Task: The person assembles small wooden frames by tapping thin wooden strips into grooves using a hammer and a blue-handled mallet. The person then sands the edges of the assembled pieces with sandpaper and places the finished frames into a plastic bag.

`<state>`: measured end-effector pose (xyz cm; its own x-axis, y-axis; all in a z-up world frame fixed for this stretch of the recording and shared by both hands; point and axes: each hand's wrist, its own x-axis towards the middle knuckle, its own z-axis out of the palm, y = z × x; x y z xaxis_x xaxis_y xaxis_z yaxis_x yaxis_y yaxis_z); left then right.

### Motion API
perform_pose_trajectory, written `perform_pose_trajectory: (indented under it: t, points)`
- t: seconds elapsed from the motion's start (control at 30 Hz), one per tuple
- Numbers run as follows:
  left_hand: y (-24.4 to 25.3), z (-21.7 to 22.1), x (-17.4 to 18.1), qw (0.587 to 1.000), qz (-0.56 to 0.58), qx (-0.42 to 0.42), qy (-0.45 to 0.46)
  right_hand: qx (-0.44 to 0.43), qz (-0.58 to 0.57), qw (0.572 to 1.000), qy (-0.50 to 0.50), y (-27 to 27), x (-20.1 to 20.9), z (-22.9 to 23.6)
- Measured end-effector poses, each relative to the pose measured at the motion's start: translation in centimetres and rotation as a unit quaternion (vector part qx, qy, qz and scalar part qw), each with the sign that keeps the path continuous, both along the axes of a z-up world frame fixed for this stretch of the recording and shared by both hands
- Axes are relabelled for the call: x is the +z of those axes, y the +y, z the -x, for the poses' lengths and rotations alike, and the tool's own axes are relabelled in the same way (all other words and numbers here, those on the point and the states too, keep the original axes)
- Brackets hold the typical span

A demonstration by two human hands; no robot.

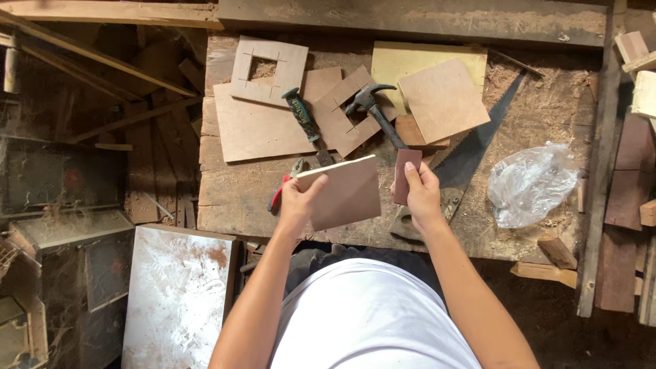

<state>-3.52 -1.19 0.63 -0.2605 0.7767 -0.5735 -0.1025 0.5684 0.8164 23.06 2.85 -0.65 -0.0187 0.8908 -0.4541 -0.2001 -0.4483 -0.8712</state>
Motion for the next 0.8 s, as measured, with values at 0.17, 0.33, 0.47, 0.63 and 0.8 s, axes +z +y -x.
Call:
perform_pose_trajectory:
  t: [0.17, 0.33, 0.47, 0.63, 0.8]
  points:
    - [1.3, 0.3, 0.3, 0.999, -0.038, 0.009, -0.024, 0.061, -0.002, 0.997, 0.044, 0.7, 0.7, -1.1]
    - [2.8, -0.1, 0.8, 0.999, -0.045, -0.011, -0.026, 0.104, -0.006, 0.994, -0.022, 1.5, 2.2, -0.9]
    - [3.9, -0.8, 0.8, 0.995, -0.078, -0.040, -0.049, 0.179, -0.096, 0.975, -0.088, 1.3, 3.1, 0.8]
    - [5.3, -3.1, -0.1, 0.975, -0.123, -0.160, 0.090, 0.157, -0.165, 0.956, -0.186, -1.0, 4.0, 2.5]
    - [4.1, -5.3, -1.1, 0.939, -0.179, -0.291, -0.044, 0.080, -0.257, 0.927, -0.262, -2.0, 3.2, 4.0]
